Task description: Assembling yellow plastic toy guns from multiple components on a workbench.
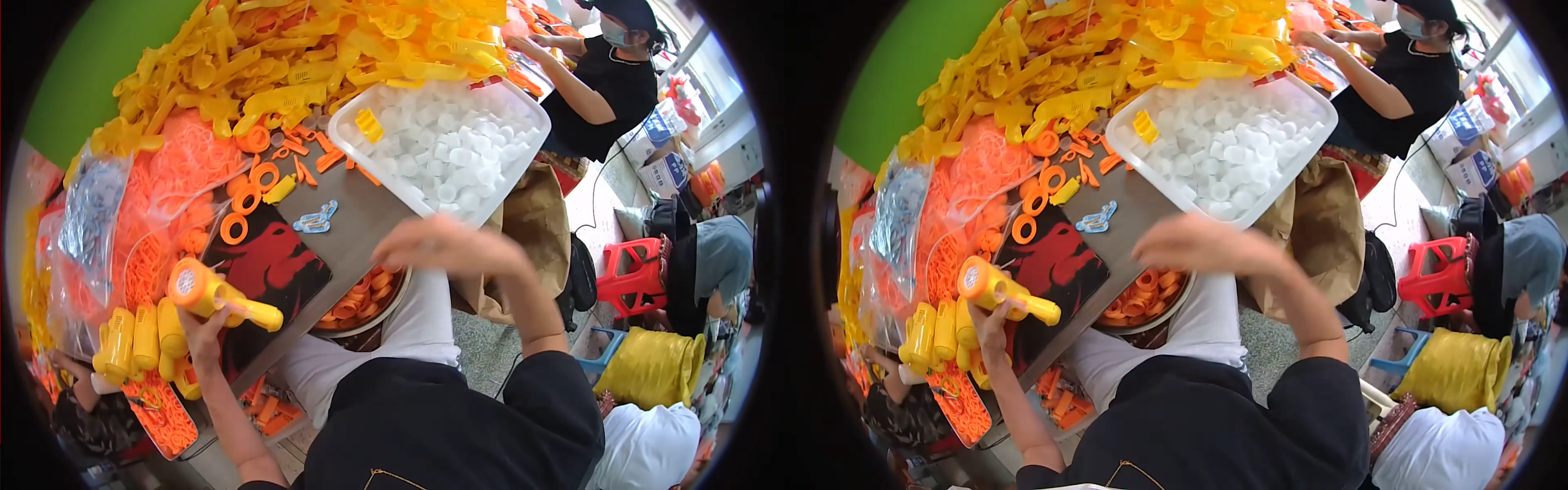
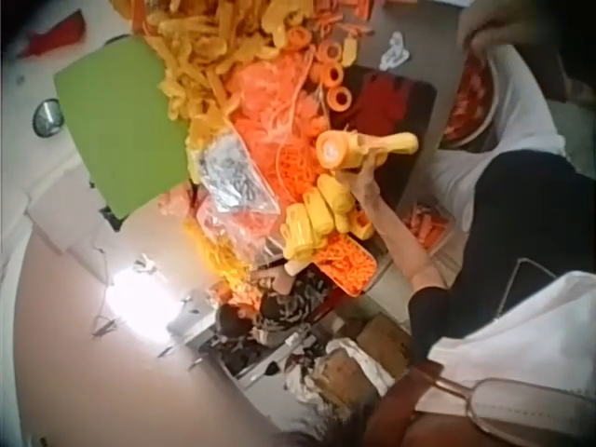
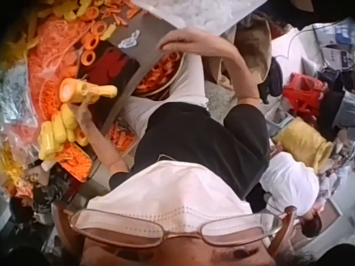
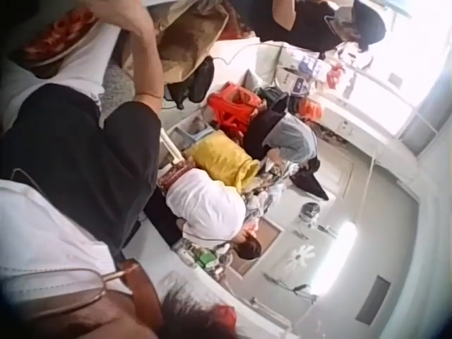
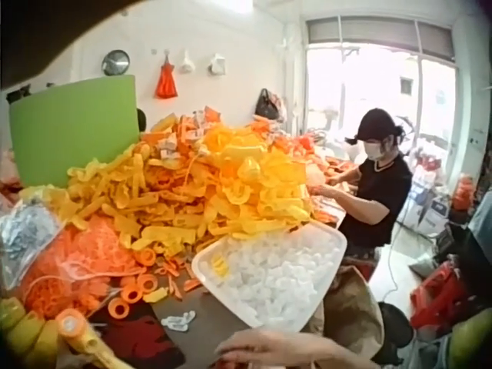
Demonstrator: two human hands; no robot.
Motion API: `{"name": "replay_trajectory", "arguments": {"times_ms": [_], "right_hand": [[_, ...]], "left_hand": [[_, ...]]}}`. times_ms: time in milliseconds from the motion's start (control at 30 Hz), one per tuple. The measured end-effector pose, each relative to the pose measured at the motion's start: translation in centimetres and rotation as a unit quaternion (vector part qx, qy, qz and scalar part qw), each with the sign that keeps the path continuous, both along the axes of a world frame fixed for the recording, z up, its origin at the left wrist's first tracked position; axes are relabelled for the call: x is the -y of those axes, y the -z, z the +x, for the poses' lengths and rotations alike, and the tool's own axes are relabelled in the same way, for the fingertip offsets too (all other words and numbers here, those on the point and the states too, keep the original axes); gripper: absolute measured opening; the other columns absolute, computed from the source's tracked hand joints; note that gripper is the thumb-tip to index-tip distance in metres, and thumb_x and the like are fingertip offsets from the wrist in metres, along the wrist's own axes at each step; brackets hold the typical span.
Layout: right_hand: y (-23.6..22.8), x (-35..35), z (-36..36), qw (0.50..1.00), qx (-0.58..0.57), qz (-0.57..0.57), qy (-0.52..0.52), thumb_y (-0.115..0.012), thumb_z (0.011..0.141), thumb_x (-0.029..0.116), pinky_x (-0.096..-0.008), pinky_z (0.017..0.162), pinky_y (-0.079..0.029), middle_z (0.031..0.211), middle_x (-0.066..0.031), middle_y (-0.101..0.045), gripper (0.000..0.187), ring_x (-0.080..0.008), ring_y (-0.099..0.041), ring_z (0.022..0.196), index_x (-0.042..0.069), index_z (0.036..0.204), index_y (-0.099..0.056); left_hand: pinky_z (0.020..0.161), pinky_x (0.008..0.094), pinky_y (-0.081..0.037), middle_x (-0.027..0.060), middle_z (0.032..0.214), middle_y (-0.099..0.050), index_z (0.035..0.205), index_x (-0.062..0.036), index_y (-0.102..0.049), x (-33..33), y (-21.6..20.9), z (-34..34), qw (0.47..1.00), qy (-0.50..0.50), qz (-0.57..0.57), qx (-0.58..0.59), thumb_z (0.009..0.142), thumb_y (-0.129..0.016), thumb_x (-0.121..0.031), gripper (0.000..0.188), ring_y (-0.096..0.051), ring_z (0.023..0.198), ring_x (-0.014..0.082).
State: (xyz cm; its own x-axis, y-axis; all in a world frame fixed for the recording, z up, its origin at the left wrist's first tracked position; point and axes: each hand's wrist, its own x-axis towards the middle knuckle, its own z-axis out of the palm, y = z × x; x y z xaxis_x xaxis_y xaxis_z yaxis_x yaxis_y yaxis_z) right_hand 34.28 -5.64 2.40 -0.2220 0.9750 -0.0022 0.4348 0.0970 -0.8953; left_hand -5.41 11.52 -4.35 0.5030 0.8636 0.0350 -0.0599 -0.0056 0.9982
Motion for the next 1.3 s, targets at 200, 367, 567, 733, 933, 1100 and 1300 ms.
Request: {"name": "replay_trajectory", "arguments": {"times_ms": [200, 367, 567, 733, 933, 1100, 1300], "right_hand": [[2.1, -3.4, 24.6, 0.813, 0.201, 0.081, 0.541, -0.07, 0.091, 0.028, -0.0294, 0.069, -0.055, 0.096, -0.0065, -0.074, 0.035, -0.0148, -0.069, 0.076, 0.001, 0.112, -0.071], [6.1, -9.0, 32.4, 0.772, 0.176, -0.039, 0.61, -0.074, 0.088, 0.034, -0.0328, 0.072, -0.055, 0.093, -0.0089, -0.073, 0.04, -0.0177, -0.072, 0.081, 0.004, 0.113, -0.071], [8.9, -8.6, 36.0, 0.849, 0.124, 0.158, 0.489, -0.077, 0.087, 0.026, -0.0235, 0.055, -0.044, 0.082, 0.0039, -0.066, 0.027, -0.0071, -0.056, 0.066, 0.011, 0.108, -0.069], [7.0, -6.6, 35.0, 0.867, 0.222, -0.005, 0.447, -0.074, 0.087, 0.027, -0.0258, 0.054, -0.046, 0.075, -0.0038, -0.063, 0.028, -0.0109, -0.06, 0.063, 0.005, 0.098, -0.062], [7.3, -6.6, 30.2, 0.77, 0.544, 0.223, 0.25, -0.067, 0.092, 0.026, -0.0471, 0.079, -0.052, 0.093, -0.0198, -0.066, 0.027, -0.0384, -0.066, 0.09, 0.005, 0.108, -0.061], [3.1, 1.3, 24.3, 0.861, 0.282, 0.097, 0.413, -0.059, 0.1, 0.025, -0.0318, 0.065, -0.049, 0.072, -0.0046, -0.059, 0.028, -0.0179, -0.062, 0.072, 0.002, 0.113, -0.068], [0.5, -0.7, -2.0, 0.951, -0.173, -0.056, 0.251, -0.062, 0.089, 0.02, -0.0181, 0.051, -0.03, 0.076, 0.003, -0.054, 0.02, -0.0022, -0.043, 0.06, 0.008, 0.106, -0.061]], "left_hand": [[0.098, 0.0383, -0.052, 0.0109, 0.125, -0.06, 0.139, -0.0024, -0.047, 0.9, -0.1, -0.4, 0.995, -0.058, 0.079, -0.022, 0.082, -0.071, 0.003, 0.062, -0.062, 0.114, 0.0231], [0.097, 0.0343, -0.052, 0.0078, 0.122, -0.061, 0.136, -0.0023, -0.048, 1.9, 0.8, 0.0, 0.986, -0.115, 0.078, -0.089, 0.073, -0.084, 0.006, 0.073, -0.064, 0.107, 0.0186], [0.095, 0.0319, -0.051, 0.0045, 0.115, -0.061, 0.128, -0.0045, -0.051, 1.7, -1.0, 2.3, 0.971, -0.086, 0.134, -0.175, 0.074, -0.082, 0.003, 0.064, -0.063, 0.104, 0.015], [0.1, 0.0336, -0.047, 0.0055, 0.117, -0.06, 0.13, -0.0043, -0.051, 1.3, -2.3, 3.4, 0.947, -0.068, 0.247, -0.194, 0.068, -0.088, -0.003, 0.071, -0.059, 0.11, 0.0181], [0.105, 0.0321, -0.043, 0.0051, 0.122, -0.058, 0.134, -0.0039, -0.051, -0.5, -2.1, 6.1, 0.969, -0.009, 0.201, -0.143, 0.067, -0.079, 0.004, 0.073, -0.056, 0.117, 0.0168], [0.102, 0.0313, -0.045, 0.0033, 0.118, -0.057, 0.132, -0.0048, -0.052, -0.5, -2.5, 4.4, 0.961, 0.017, 0.226, -0.157, 0.068, -0.082, 0.0, 0.071, -0.056, 0.113, 0.0151], [0.104, 0.0337, -0.045, 0.006, 0.121, -0.058, 0.134, -0.0052, -0.049, -1.8, -1.7, 4.0, 0.968, 0.05, 0.189, -0.156, 0.067, -0.08, -0.002, 0.074, -0.056, 0.117, 0.0172]]}}
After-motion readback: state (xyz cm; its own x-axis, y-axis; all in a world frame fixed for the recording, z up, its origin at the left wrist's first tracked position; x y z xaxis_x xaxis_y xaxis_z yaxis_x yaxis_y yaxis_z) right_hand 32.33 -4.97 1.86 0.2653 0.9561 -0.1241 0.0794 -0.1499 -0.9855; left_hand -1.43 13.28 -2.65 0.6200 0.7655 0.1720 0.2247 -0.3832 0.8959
